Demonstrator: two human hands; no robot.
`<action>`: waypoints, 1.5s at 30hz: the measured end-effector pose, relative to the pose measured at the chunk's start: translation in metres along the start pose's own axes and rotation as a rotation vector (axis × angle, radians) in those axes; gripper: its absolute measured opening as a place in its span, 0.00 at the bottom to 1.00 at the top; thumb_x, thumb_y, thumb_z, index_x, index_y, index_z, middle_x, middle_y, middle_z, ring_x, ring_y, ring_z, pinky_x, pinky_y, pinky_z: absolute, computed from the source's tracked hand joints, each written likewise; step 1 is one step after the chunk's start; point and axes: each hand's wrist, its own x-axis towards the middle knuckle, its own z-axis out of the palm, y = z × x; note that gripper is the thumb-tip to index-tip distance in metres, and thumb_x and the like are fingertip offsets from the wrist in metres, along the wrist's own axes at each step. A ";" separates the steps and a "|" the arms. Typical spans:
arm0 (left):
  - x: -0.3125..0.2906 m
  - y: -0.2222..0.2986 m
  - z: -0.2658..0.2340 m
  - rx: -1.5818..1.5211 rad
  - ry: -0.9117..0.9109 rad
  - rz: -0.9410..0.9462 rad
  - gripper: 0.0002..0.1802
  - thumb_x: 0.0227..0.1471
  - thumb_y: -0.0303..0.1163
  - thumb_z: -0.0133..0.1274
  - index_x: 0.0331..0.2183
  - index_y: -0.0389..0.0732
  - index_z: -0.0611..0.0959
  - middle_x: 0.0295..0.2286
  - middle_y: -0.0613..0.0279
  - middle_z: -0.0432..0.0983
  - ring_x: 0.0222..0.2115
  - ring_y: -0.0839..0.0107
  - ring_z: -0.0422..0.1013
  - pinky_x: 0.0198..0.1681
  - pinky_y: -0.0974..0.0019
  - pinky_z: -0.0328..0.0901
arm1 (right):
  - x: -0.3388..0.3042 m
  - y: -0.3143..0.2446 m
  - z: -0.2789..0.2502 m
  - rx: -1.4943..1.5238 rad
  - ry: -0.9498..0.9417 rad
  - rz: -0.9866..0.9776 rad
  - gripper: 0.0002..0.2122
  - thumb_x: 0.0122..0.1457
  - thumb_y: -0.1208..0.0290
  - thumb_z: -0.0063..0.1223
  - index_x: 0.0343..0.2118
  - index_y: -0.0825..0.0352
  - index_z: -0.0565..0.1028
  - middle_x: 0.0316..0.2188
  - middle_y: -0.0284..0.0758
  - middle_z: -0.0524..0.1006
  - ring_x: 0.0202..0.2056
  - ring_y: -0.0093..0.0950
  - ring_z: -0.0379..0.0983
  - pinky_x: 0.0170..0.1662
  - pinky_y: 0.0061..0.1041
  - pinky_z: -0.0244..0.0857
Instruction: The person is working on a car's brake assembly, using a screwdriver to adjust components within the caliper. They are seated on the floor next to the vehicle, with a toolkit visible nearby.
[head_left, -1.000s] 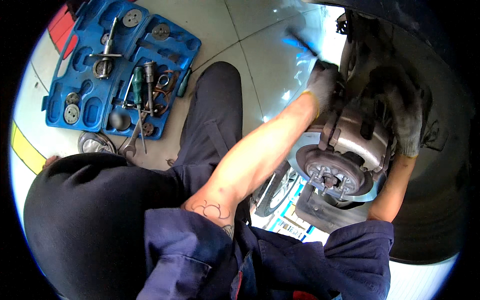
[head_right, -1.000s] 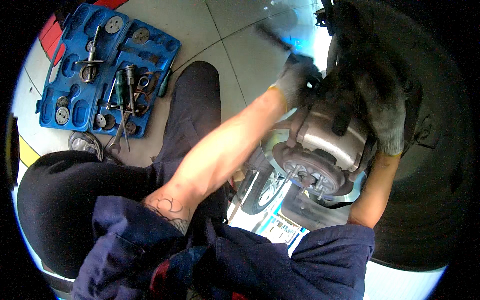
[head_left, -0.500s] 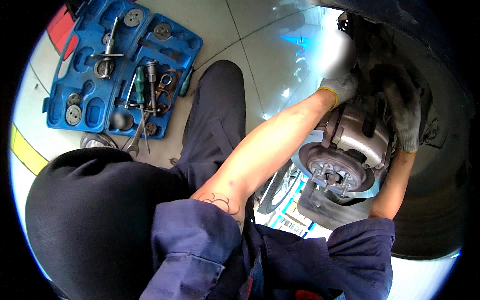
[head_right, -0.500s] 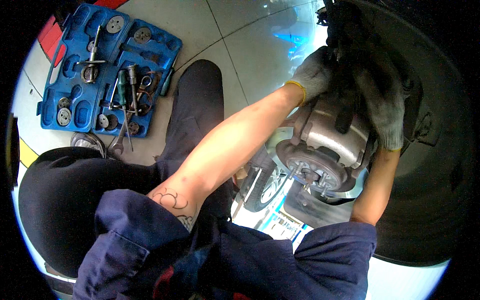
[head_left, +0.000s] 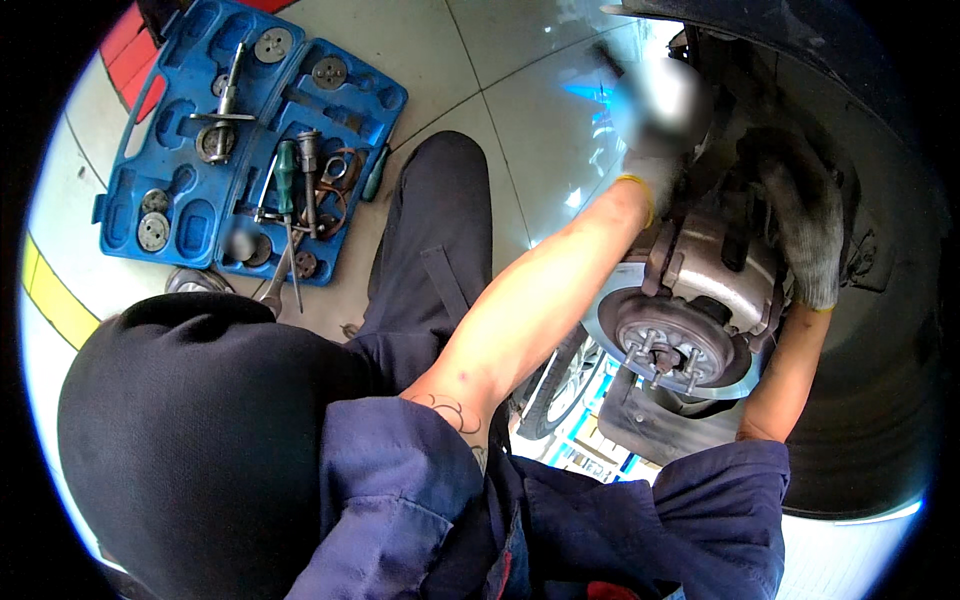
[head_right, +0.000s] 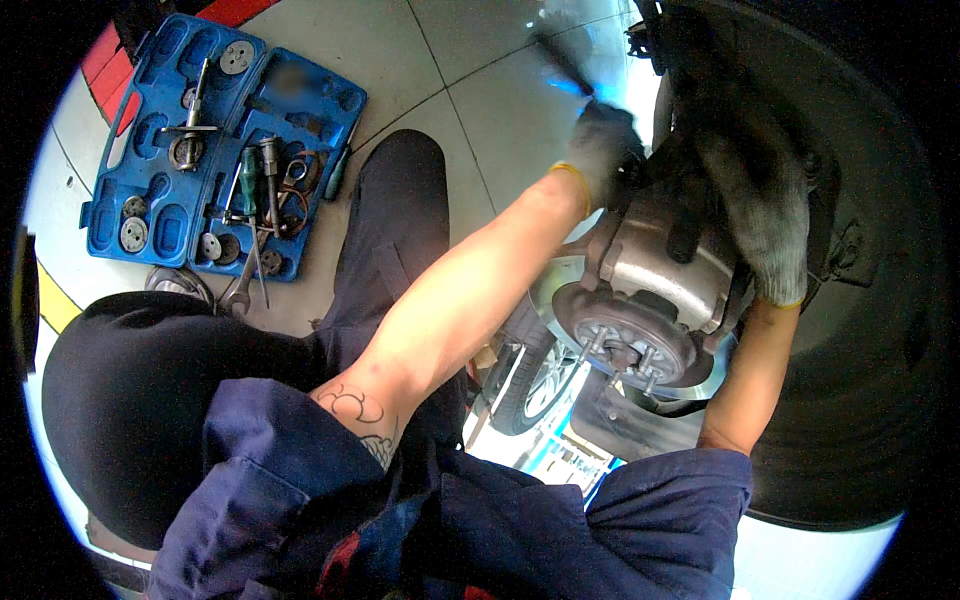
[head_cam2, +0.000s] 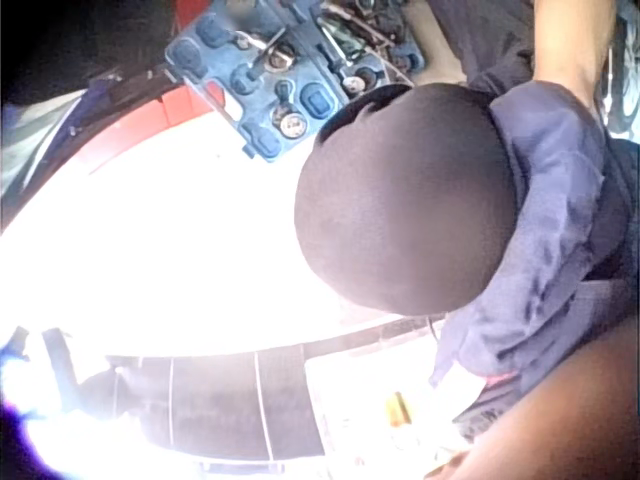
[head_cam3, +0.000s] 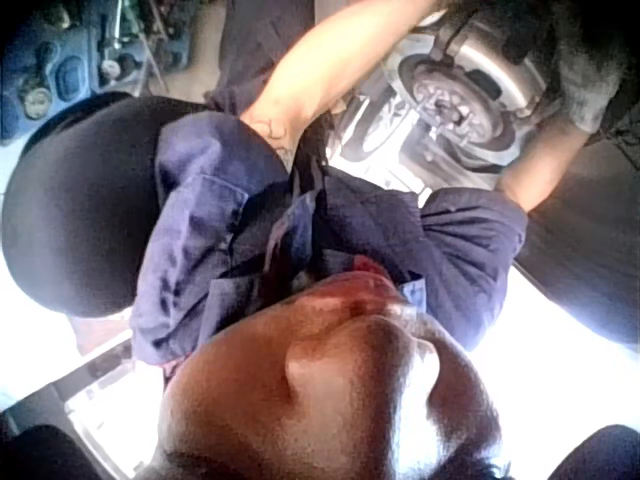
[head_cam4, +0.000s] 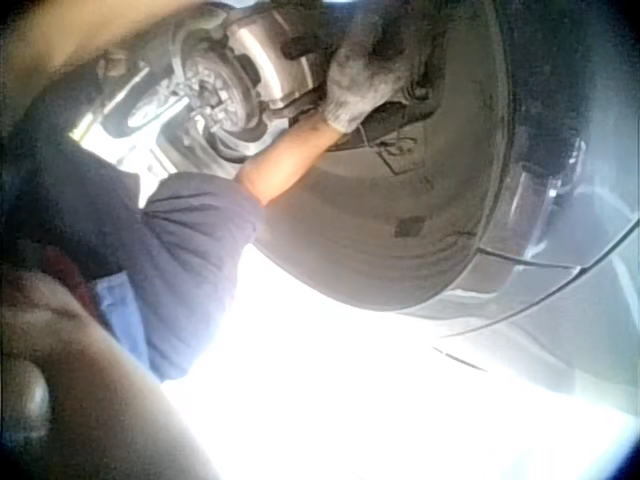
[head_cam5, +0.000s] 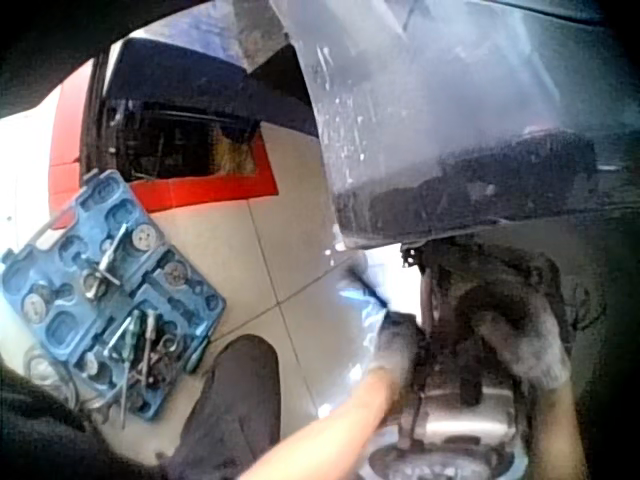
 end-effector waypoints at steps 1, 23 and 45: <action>-0.006 0.000 0.002 0.106 -0.117 0.095 0.08 0.44 0.40 0.57 0.25 0.47 0.85 0.31 0.57 0.79 0.38 0.60 0.71 0.42 0.59 0.65 | -0.007 -0.001 -0.002 0.005 0.004 0.036 0.16 0.59 0.64 0.49 0.47 0.67 0.74 0.45 0.40 0.76 0.46 0.32 0.72 0.52 0.29 0.62; -0.011 -0.016 0.001 -0.325 -0.219 -0.187 0.14 0.51 0.35 0.51 0.41 0.45 0.79 0.41 0.52 0.75 0.42 0.56 0.72 0.47 0.60 0.64 | -0.005 -0.011 0.000 0.024 0.031 -0.001 0.17 0.59 0.65 0.49 0.49 0.67 0.73 0.44 0.40 0.77 0.46 0.33 0.72 0.52 0.29 0.62; 0.003 0.020 -0.041 -0.923 -0.008 -0.668 0.18 0.53 0.38 0.48 0.42 0.36 0.77 0.41 0.43 0.75 0.45 0.48 0.70 0.47 0.56 0.65 | -0.001 -0.006 0.004 0.173 -0.016 -0.017 0.19 0.58 0.65 0.55 0.51 0.65 0.71 0.47 0.40 0.75 0.48 0.35 0.72 0.53 0.32 0.63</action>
